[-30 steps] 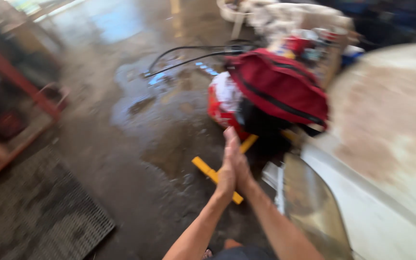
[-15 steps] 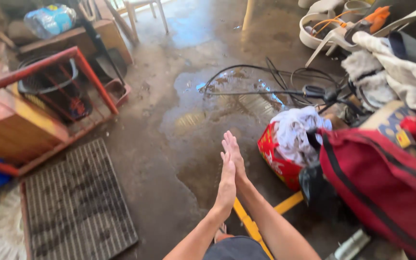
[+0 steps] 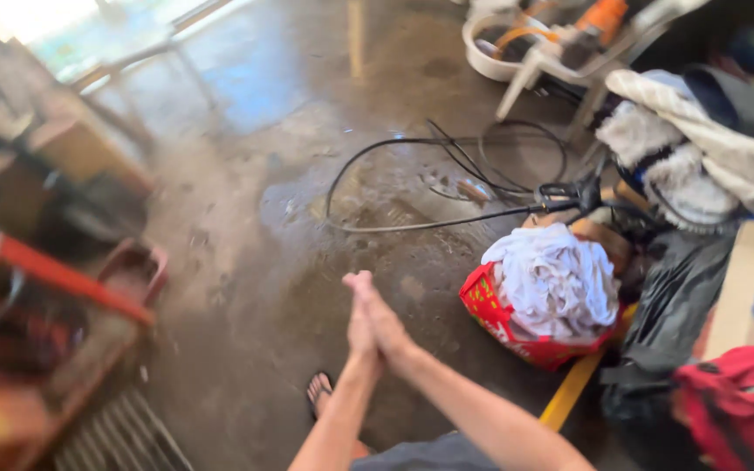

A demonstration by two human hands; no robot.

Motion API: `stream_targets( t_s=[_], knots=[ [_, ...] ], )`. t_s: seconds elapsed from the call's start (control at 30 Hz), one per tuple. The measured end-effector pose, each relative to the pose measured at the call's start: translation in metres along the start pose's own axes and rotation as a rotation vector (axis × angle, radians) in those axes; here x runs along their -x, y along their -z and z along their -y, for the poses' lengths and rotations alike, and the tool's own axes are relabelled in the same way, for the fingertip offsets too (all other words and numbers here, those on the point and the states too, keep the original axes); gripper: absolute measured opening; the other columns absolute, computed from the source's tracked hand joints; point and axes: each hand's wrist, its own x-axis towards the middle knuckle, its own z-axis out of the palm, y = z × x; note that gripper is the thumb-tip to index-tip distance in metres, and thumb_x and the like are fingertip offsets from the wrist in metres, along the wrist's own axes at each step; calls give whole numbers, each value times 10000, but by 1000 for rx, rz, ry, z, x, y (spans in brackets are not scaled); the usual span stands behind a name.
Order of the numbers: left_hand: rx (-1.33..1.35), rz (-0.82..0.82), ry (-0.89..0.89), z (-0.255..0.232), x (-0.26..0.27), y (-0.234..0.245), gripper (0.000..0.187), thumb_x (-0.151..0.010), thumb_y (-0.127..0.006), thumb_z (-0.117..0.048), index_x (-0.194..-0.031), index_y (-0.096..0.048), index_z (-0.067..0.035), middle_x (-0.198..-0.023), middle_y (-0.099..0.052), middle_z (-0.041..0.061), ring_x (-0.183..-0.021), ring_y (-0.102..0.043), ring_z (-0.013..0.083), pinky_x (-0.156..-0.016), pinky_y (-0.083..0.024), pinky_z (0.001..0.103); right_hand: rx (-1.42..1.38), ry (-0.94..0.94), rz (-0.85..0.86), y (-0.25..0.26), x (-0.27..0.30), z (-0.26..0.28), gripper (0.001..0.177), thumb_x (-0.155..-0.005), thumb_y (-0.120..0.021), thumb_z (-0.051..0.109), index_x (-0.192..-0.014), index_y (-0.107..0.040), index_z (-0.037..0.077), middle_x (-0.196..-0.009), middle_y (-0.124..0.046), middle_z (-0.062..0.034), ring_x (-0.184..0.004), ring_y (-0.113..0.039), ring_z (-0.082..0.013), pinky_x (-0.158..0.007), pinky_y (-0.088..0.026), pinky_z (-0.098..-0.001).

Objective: The recorder organizes items on a car hood, puts away tools, and uses a pressure washer to clean the garage floor.

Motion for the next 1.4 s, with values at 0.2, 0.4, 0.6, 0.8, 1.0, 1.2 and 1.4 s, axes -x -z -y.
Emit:
stream_targets(
  t_s=[0.2,0.4,0.6,0.8,1.0,1.2,1.4],
  knots=[
    [-242,255,429,-4,-133,-53,744,-1029,-410,-568,-1559,-436,-46,-1615,-457,115,-1508,-390,255,-1213,-285,368,-89,290,-375,98,-169,-8,654,-1050,-401,456,-1593,-357,93,-1687,-318,-25,-1567,-206,-169,-1248,-148,-338],
    [-431,591,369,2,-231,-130,684,-1044,-351,-530,-1586,-360,-113,-1672,-314,69,-1546,-239,221,-1233,-186,353,-490,167,-622,113,-208,72,721,-971,-399,542,-1607,-223,254,-1695,-221,102,-1532,-272,-158,-1219,-197,-345],
    [-610,655,108,44,-363,-165,645,-1067,-306,-491,-1608,-336,-141,-1712,-202,72,-1580,-126,217,-1253,-116,349,-495,127,-566,162,-320,105,847,-944,-488,629,-1599,-348,109,-1669,-348,2,-1517,-309,-159,-1212,-238,-351],
    [-647,743,-43,50,-480,-247,621,-1091,-273,-448,-1609,-304,-107,-1725,-180,98,-1601,-107,236,-1269,-98,355,-476,142,-763,309,-461,81,825,-959,-476,591,-1590,-334,79,-1656,-374,-57,-1465,-423,-262,-1189,-302,-382],
    [-810,921,-140,96,-539,-301,583,-1139,-265,-393,-1592,-314,-30,-1710,-271,163,-1616,-192,318,-1304,-134,427,-8,491,-806,429,-498,78,762,-1038,-516,499,-1601,-293,35,-1687,-316,-157,-1536,-334,-276,-1258,-229,-378],
    [-1358,1071,-525,76,-562,-390,677,-1003,-534,-411,-1563,-367,-69,-1649,-303,194,-1536,-242,413,-1160,-266,666,1254,212,-1347,424,-408,212,751,-937,-694,339,-1576,-397,75,-1655,-279,-258,-1527,-248,-479,-1227,-229,-579],
    [-1487,1493,-474,147,-554,-439,813,-932,-611,-476,-1582,-265,-131,-1683,-176,195,-1532,-166,417,-1118,-246,688,1437,-277,-1333,453,-343,219,868,-821,-775,386,-1546,-368,135,-1645,-190,-249,-1507,-175,-488,-1129,-182,-707]
  ],
)
